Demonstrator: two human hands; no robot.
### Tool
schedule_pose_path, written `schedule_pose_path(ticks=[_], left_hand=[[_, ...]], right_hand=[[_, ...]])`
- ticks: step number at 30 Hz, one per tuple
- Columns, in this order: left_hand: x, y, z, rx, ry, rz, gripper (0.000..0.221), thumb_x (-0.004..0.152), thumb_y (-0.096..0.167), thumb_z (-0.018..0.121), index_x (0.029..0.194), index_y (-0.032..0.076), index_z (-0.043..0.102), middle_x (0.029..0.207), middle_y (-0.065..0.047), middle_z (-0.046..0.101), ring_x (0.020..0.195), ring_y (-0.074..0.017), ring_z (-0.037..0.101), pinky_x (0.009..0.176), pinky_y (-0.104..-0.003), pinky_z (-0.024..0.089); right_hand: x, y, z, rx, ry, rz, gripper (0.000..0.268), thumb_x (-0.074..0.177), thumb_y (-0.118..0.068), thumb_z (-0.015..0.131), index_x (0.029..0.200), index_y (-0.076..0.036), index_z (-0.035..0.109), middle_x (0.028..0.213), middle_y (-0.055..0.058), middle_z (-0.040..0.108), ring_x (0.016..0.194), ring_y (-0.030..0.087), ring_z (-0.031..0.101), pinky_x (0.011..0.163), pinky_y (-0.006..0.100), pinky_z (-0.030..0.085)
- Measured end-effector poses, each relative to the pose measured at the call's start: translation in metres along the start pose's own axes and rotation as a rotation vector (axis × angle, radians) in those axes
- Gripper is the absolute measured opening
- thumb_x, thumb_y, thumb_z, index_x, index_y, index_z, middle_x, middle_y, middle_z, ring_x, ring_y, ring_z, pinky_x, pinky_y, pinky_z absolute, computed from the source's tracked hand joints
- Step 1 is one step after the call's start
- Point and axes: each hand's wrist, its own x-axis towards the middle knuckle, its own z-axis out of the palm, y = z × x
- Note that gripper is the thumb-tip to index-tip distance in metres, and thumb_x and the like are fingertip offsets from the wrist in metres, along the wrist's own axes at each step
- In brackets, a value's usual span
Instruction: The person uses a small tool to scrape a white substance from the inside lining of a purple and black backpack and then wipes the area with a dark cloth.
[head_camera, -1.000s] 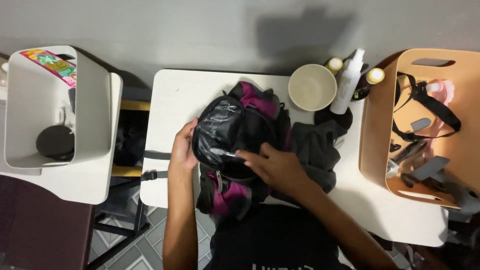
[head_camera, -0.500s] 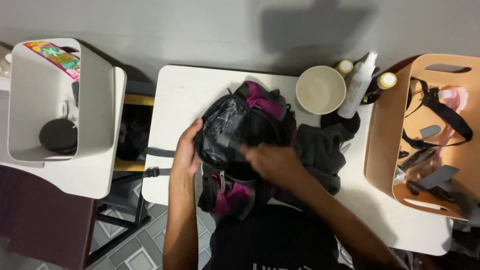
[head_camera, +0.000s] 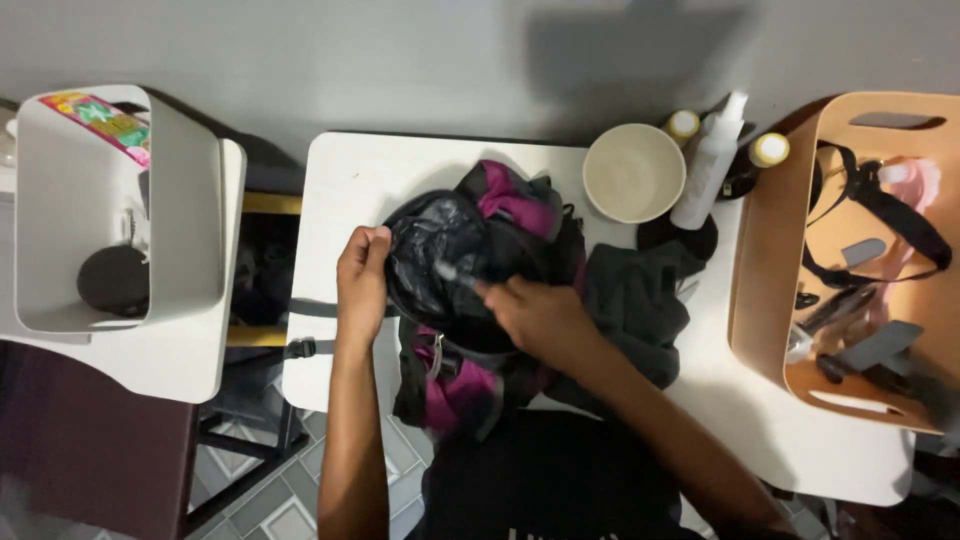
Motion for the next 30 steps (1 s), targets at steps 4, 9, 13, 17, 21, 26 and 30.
schedule_pose_path(ticks=[4,9,13,17,21,26,30], left_hand=[[0.000,-0.030,-0.008,0.387,0.071,-0.116,0.019,0.104,0.017,0.059,0.090,0.008,0.068,0.074,-0.009,0.060,0.074,-0.0223,0.057,0.070,-0.036,0.047],[-0.016,-0.025,-0.021,0.406,0.162,-0.197,0.030,0.104,0.039,0.060,0.105,0.009,0.066,0.089,-0.013,0.068,0.084,-0.0253,0.065,0.077,-0.038,0.051],[-0.078,0.057,-0.009,0.564,0.072,-0.361,0.055,0.091,0.059,0.063,0.106,0.006,0.064,0.102,-0.022,0.071,0.103,-0.0403,0.068,0.089,-0.051,0.051],[-0.105,0.048,0.004,0.656,-0.099,-0.211,0.039,0.095,0.042,0.068,0.095,0.003,0.069,0.111,-0.022,0.065,0.116,-0.0462,0.060,0.098,-0.053,0.049],[-0.106,-0.014,-0.002,0.408,0.051,-0.279,0.024,0.093,0.024,0.069,0.105,0.002,0.072,0.116,-0.020,0.063,0.110,-0.0439,0.062,0.096,-0.052,0.051],[-0.106,-0.048,-0.014,0.065,0.168,-0.390,0.010,0.089,0.012,0.069,0.096,0.007,0.074,0.087,-0.007,0.070,0.088,-0.0213,0.066,0.084,-0.039,0.055],[-0.109,-0.047,-0.016,-0.026,0.165,-0.364,0.010,0.087,0.008,0.070,0.095,0.004,0.075,0.085,-0.006,0.069,0.088,-0.0182,0.062,0.082,-0.035,0.052]], right_hand=[[0.004,-0.004,-0.007,0.173,-0.073,-0.008,0.023,0.109,-0.033,0.045,0.102,-0.023,0.064,0.074,-0.005,0.055,0.063,0.016,0.064,0.052,0.027,0.049],[0.008,-0.010,-0.001,0.325,-0.164,-0.040,0.021,0.108,-0.028,0.048,0.117,-0.022,0.066,0.079,-0.001,0.061,0.068,0.020,0.069,0.059,0.029,0.053],[0.010,-0.011,-0.021,0.479,-0.139,0.002,0.024,0.106,-0.031,0.054,0.122,-0.025,0.071,0.079,0.000,0.064,0.070,0.021,0.070,0.058,0.029,0.054],[0.009,-0.015,-0.034,0.646,-0.220,-0.062,0.020,0.103,-0.026,0.059,0.113,-0.021,0.076,0.070,0.004,0.064,0.066,0.025,0.068,0.055,0.033,0.052],[0.000,-0.011,0.016,0.426,-0.200,-0.138,0.026,0.105,-0.038,0.047,0.094,-0.023,0.065,0.069,0.000,0.057,0.065,0.022,0.065,0.056,0.033,0.051],[-0.005,-0.021,0.020,0.275,-0.163,-0.199,0.019,0.094,-0.046,0.056,0.086,-0.029,0.061,0.068,-0.004,0.057,0.068,0.019,0.065,0.057,0.033,0.050],[-0.010,-0.007,0.033,0.139,-0.216,-0.059,0.018,0.092,-0.046,0.058,0.091,-0.029,0.063,0.065,0.000,0.061,0.065,0.024,0.067,0.055,0.038,0.051]])
